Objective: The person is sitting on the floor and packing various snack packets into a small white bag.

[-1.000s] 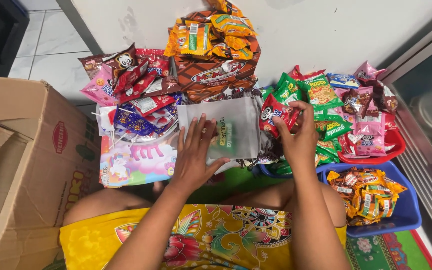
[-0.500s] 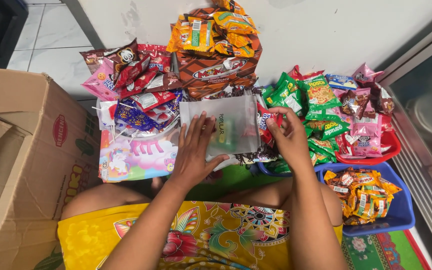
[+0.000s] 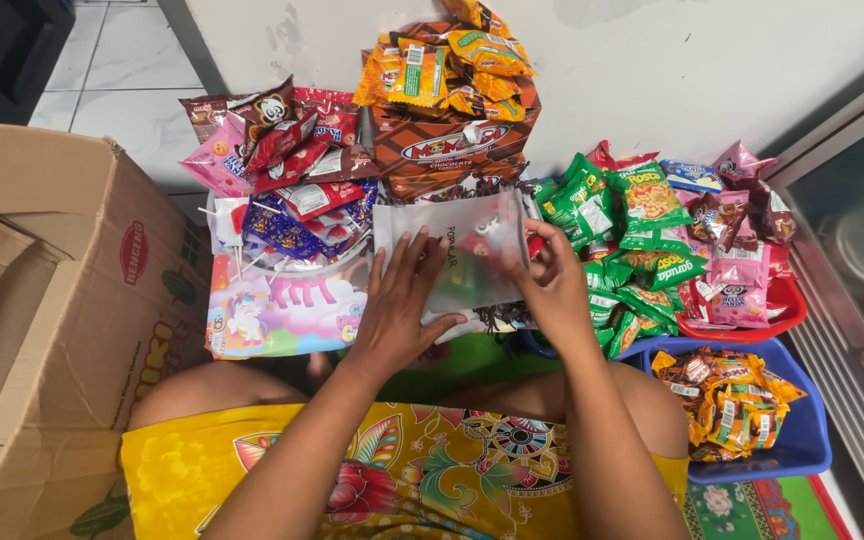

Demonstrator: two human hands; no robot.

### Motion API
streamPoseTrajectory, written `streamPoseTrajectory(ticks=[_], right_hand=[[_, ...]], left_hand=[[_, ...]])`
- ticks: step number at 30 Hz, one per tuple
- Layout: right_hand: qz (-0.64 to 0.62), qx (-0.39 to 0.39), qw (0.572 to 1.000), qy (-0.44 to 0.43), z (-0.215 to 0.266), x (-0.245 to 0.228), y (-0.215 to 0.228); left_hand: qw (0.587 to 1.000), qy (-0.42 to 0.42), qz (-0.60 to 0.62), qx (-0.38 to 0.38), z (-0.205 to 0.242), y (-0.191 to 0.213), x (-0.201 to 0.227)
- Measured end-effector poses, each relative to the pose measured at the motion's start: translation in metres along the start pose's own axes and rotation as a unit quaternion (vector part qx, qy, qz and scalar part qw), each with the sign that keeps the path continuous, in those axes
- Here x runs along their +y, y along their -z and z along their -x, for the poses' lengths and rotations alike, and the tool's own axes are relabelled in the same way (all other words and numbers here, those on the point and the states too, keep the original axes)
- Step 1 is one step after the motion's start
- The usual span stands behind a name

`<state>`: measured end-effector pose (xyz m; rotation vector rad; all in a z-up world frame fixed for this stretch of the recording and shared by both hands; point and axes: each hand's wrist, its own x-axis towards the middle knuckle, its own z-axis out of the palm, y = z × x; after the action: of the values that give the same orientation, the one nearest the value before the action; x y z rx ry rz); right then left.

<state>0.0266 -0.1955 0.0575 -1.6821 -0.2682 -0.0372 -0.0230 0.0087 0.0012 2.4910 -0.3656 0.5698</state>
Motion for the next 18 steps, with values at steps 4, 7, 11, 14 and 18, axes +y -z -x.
streamPoseTrajectory(ticks=[4, 7, 11, 14, 18], right_hand=[[0.015, 0.027, 0.999, 0.017, 0.003, -0.006, -0.001], [0.092, 0.045, 0.993, 0.063, 0.001, -0.002, 0.003], [0.055, 0.056, 0.997, 0.029, -0.003, -0.002, 0.01], [0.018, 0.037, 0.999, -0.023, -0.01, 0.03, 0.032], [-0.022, -0.017, 0.998, -0.061, -0.015, 0.033, 0.044]], left_hand=[[1.0, -0.003, -0.005, -0.002, 0.001, -0.001, 0.0], [1.0, -0.005, -0.001, 0.002, 0.001, -0.001, 0.001], [1.0, -0.005, -0.004, 0.004, 0.001, -0.002, 0.0], [1.0, -0.009, -0.007, 0.002, 0.002, -0.004, -0.002], [1.0, -0.021, -0.006, 0.0, 0.003, -0.004, -0.002]])
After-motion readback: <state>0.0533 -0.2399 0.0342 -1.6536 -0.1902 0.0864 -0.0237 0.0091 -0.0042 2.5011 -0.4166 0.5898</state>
